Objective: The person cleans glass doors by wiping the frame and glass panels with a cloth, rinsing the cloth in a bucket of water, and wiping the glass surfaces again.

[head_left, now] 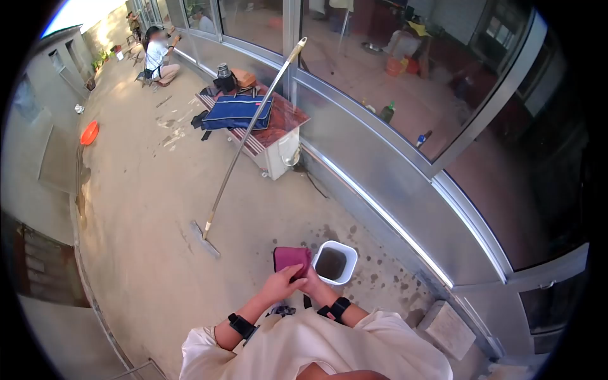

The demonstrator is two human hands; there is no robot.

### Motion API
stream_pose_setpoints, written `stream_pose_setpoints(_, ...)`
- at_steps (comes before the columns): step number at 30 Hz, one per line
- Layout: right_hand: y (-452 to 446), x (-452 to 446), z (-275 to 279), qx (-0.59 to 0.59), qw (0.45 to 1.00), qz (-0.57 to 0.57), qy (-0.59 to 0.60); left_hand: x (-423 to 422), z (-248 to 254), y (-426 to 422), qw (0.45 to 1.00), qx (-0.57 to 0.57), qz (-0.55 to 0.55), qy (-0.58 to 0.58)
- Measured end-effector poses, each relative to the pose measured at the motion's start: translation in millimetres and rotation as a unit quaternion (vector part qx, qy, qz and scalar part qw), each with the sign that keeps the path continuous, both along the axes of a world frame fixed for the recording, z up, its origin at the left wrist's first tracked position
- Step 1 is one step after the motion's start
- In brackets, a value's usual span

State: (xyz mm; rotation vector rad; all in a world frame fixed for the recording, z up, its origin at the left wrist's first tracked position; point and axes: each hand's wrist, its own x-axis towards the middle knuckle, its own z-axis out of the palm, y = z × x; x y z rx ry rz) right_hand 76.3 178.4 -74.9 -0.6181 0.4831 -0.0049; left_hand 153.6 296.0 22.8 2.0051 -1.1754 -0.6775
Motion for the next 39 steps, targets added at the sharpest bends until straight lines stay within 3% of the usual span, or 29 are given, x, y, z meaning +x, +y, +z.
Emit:
stream_pose_setpoints(2, 11, 3, 36, -0.11, 0.993, -0.025, -0.029, 25, 11, 2, 0.997, -0.043, -0.023, -0.058)
stream_pose_setpoints(3, 8, 8, 44, -0.317, 0.945, -0.055, -0.064, 35, 16, 1, 0.99, -0.079, -0.041, -0.109)
stream_pose_setpoints(4, 4, 15, 55, -0.508, 0.852, -0.081, -0.097, 47, 26, -4, 0.993, -0.091, -0.014, -0.072)
stream_pose_setpoints(8, -63, 50, 43, -0.234, 0.95, -0.196, -0.061, 102, 18, -20, 0.994, -0.096, 0.056, -0.003)
stream_pose_setpoints(11, -139, 60, 18, -0.055, 0.953, -0.298, -0.015, 145, -1, -37, 0.992, -0.112, 0.06, -0.026)
stream_pose_setpoints(13, -197, 71, -6, 0.106, 0.922, -0.37, 0.033, 174, 3, -54, 0.993, -0.096, 0.062, -0.042)
stream_pose_setpoints(16, -261, 95, -42, 0.082, 0.914, -0.397, -0.023, 232, -1, -100, 0.988, -0.092, 0.074, -0.096)
stream_pose_setpoints(18, -289, 119, -35, 0.094, 0.908, -0.406, -0.05, 273, -5, -145, 0.984, -0.101, 0.081, -0.125)
stream_pose_setpoints(21, -314, 151, 17, 0.079, 0.908, -0.407, -0.066, 337, 12, -212, 0.973, -0.108, 0.101, -0.177)
stream_pose_setpoints(24, -354, 183, 113, -0.036, 0.866, -0.478, -0.139, 403, 43, -279, 0.952, -0.146, 0.119, -0.241)
stream_pose_setpoints(26, -398, 187, 185, -0.111, 0.786, -0.568, -0.219, 446, 56, -315, 0.939, -0.149, 0.155, -0.269)
stream_pose_setpoints(27, -414, 184, 231, -0.192, 0.715, -0.635, -0.218, 463, 61, -331, 0.937, -0.158, 0.156, -0.268)
stream_pose_setpoints(29, -451, 172, 307, -0.351, 0.503, -0.755, -0.231, 497, 68, -363, 0.929, -0.138, 0.168, -0.3)
stream_pose_setpoints(30, -470, 164, 340, -0.379, 0.427, -0.782, -0.25, 514, 69, -379, 0.932, -0.133, 0.163, -0.295)
stream_pose_setpoints(31, -503, 153, 359, -0.45, 0.314, -0.806, -0.223, 528, 70, -395, 0.93, -0.142, 0.162, -0.297)
stream_pose_setpoints(33, -540, 156, 417, -0.564, 0.152, -0.808, -0.075, 557, 71, -426, 0.928, -0.129, 0.159, -0.312)
stream_pose_setpoints(35, -587, 148, 464, -0.669, -0.161, -0.712, 0.141, 582, 67, -450, 0.932, -0.123, 0.158, -0.301)
stream_pose_setpoints(37, -619, 167, 499, -0.665, -0.166, -0.67, 0.287, 599, 72, -471, 0.938, -0.093, 0.172, -0.287)
stream_pose_setpoints(39, -625, 194, 530, -0.656, -0.201, -0.642, 0.341, 610, 69, -480, 0.941, -0.095, 0.167, -0.278)
